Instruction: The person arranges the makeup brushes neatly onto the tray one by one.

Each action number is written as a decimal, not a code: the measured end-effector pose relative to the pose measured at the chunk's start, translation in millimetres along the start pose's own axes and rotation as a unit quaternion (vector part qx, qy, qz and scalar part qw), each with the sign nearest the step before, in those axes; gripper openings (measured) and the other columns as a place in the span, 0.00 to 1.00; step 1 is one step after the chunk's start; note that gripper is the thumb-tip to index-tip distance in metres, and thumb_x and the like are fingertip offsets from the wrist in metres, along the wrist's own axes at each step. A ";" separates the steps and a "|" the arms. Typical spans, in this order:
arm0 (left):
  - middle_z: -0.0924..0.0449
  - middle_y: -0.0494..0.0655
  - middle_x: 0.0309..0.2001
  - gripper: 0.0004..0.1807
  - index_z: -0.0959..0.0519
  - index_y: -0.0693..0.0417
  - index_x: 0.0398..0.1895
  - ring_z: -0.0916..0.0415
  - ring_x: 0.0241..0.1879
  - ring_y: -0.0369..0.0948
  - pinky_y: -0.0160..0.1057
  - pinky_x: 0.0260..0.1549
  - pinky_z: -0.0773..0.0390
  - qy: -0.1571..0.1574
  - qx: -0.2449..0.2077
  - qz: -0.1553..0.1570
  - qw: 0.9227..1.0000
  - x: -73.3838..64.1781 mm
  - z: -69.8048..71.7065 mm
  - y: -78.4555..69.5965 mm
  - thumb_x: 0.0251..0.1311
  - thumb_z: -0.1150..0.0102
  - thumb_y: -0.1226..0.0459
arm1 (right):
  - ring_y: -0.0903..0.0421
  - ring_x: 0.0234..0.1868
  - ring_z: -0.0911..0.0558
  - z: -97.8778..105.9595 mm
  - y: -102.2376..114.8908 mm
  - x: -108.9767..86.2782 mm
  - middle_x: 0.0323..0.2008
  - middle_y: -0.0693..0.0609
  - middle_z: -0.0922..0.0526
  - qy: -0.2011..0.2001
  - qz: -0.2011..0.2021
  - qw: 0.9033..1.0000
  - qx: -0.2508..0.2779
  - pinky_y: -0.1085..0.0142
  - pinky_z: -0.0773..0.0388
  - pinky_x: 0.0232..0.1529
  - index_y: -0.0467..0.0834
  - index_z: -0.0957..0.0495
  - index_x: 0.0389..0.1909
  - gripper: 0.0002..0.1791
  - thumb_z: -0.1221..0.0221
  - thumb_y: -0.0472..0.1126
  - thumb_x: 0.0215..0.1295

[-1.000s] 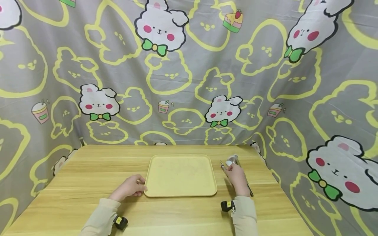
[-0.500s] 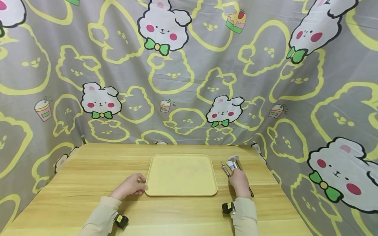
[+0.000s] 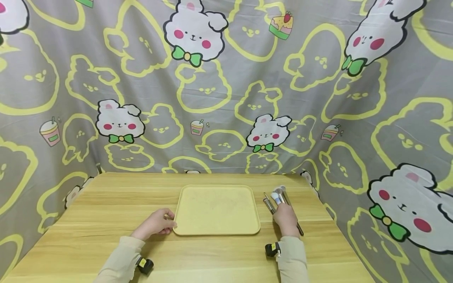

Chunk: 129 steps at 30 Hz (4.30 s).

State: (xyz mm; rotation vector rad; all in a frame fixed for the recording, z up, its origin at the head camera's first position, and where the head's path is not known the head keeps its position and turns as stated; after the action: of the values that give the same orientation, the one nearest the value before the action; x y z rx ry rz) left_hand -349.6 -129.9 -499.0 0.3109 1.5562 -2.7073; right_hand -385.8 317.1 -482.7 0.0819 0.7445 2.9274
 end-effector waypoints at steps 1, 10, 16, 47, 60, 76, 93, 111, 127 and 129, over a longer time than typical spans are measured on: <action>0.22 0.50 0.22 0.12 0.27 0.66 0.41 0.26 0.18 0.39 0.33 0.18 0.26 0.000 -0.001 0.000 1.000 0.1 -0.1 0.2 0.56 0.36 0.73 | 0.51 0.23 0.29 3.6 6.3 -5.2 0.21 0.46 0.28 0.003 -0.003 1.000 -0.001 0.63 0.34 0.23 0.38 0.30 0.20 0.08 0.42 0.28 0.51; 0.22 0.50 0.22 0.12 0.27 0.66 0.41 0.26 0.18 0.39 0.32 0.18 0.26 0.005 -0.009 -0.001 1.000 2.5 -0.8 3.3 0.56 0.36 0.73 | 0.53 0.21 0.32 0.8 5.0 -4.0 0.17 0.49 0.32 0.004 -0.004 1.000 -0.015 0.64 0.37 0.22 0.42 0.35 0.16 0.12 0.43 0.29 0.51; 0.23 0.49 0.21 0.12 0.27 0.66 0.41 0.26 0.17 0.38 0.32 0.17 0.27 0.005 -0.006 -0.001 1.000 4.0 -0.5 4.5 0.56 0.36 0.73 | 0.54 0.20 0.32 1.5 8.3 -3.5 0.17 0.50 0.34 0.005 -0.002 1.000 -0.016 0.65 0.37 0.22 0.42 0.35 0.17 0.12 0.42 0.31 0.52; 0.23 0.50 0.23 0.13 0.28 0.66 0.42 0.27 0.18 0.39 0.34 0.18 0.24 0.019 -0.019 0.001 1.000 5.2 0.4 5.9 0.56 0.36 0.73 | 0.53 0.22 0.31 3.5 59.5 3.7 0.18 0.50 0.30 -0.082 0.057 0.994 0.048 0.65 0.37 0.22 0.41 0.32 0.21 0.07 0.42 0.36 0.48; 0.23 0.51 0.23 0.13 0.28 0.65 0.42 0.26 0.18 0.39 0.34 0.18 0.24 0.022 -0.020 0.010 1.000 3.3 -0.5 3.9 0.57 0.37 0.73 | 0.54 0.23 0.27 -22.2 79.8 2.0 0.20 0.50 0.23 -0.087 0.034 0.992 0.081 0.66 0.32 0.23 0.40 0.26 0.21 0.06 0.40 0.37 0.51; 0.23 0.50 0.22 0.13 0.28 0.65 0.42 0.27 0.18 0.39 0.33 0.17 0.25 0.018 -0.021 0.008 1.000 4.5 -1.0 5.2 0.57 0.37 0.72 | 0.55 0.19 0.31 -29.7 84.6 0.1 0.15 0.52 0.30 -0.093 0.041 0.993 0.058 0.67 0.36 0.21 0.42 0.32 0.14 0.12 0.40 0.33 0.50; 0.23 0.50 0.23 0.13 0.28 0.65 0.42 0.26 0.18 0.39 0.34 0.18 0.25 0.019 -0.017 0.008 1.000 3.7 -1.0 5.1 0.57 0.36 0.71 | 0.57 0.16 0.35 -33.2 89.3 -3.9 0.12 0.54 0.35 -0.083 0.050 0.995 0.026 0.68 0.39 0.18 0.45 0.35 0.09 0.16 0.41 0.31 0.48; 0.22 0.51 0.23 0.13 0.28 0.65 0.44 0.26 0.19 0.39 0.34 0.18 0.24 0.023 -0.027 0.012 0.999 5.3 -1.9 6.9 0.57 0.37 0.71 | 0.54 0.19 0.29 -32.9 88.1 -2.0 0.16 0.50 0.26 -0.071 0.049 0.996 0.020 0.65 0.33 0.21 0.41 0.28 0.13 0.12 0.39 0.32 0.51; 0.22 0.51 0.24 0.14 0.28 0.64 0.44 0.26 0.20 0.40 0.35 0.19 0.24 0.017 -0.020 0.015 1.000 5.0 -1.5 8.7 0.57 0.36 0.71 | 0.54 0.19 0.29 -34.6 87.6 -2.6 0.17 0.50 0.26 -0.055 0.049 0.997 0.034 0.65 0.34 0.21 0.42 0.28 0.13 0.11 0.39 0.33 0.50; 0.22 0.51 0.24 0.14 0.27 0.64 0.44 0.26 0.19 0.40 0.35 0.19 0.24 0.016 -0.020 0.018 0.999 5.0 -1.6 9.1 0.57 0.36 0.71 | 0.54 0.20 0.28 -33.8 87.9 -3.1 0.17 0.49 0.25 -0.056 0.049 0.997 0.032 0.64 0.33 0.22 0.41 0.28 0.13 0.10 0.40 0.33 0.50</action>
State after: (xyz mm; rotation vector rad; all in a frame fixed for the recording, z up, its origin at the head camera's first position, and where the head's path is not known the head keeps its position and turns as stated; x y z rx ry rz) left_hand -353.3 -132.7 -508.4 0.3810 1.5945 -2.6535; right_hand -394.5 224.1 -470.4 0.2957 0.8391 2.9608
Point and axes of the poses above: each hand's wrist, its own x-axis towards the middle knuckle, its own z-axis out of the back of the hand, y = z × x, the point moved 9 cm from there along x, towards the middle knuckle
